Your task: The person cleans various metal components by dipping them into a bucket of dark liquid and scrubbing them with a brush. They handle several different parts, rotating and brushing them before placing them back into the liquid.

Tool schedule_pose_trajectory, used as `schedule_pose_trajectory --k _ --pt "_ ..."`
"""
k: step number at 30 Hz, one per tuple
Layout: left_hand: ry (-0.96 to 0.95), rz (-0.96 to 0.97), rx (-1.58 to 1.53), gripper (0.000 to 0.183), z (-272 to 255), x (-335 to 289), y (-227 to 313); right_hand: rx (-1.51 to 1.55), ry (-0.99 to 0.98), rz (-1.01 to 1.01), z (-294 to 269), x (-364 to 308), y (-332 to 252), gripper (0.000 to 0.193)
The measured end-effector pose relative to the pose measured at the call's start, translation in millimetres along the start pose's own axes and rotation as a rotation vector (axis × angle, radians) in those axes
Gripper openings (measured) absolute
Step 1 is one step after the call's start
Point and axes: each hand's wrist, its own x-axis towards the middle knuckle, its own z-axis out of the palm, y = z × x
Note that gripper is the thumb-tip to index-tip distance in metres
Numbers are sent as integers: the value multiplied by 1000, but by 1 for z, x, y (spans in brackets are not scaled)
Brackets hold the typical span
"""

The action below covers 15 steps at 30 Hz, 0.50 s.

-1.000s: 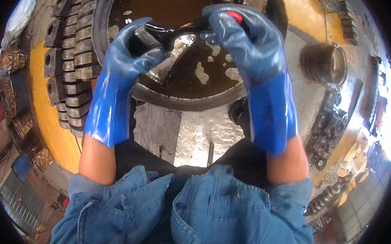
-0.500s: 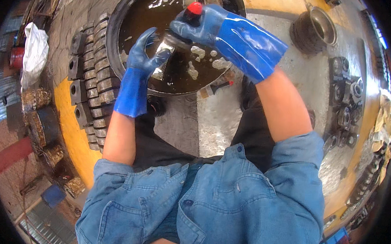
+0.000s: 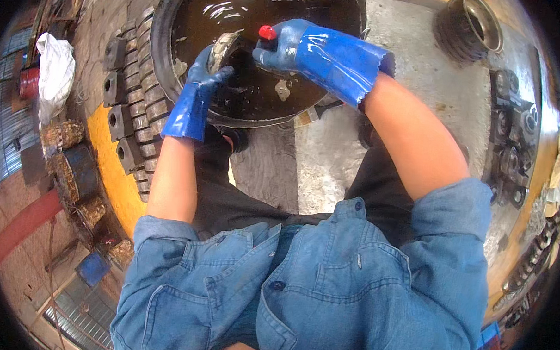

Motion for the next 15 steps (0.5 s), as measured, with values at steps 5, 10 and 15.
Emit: schedule_pose_trajectory --k 5,10,15 --pt "34 20 -101 88 5 13 -5 103 12 62 23 19 8 29" --pt "102 4 -77 93 7 8 2 139 -48 54 47 42 5 32" --pt "113 -40 -134 87 9 0 15 157 -106 61 71 57 10 35"
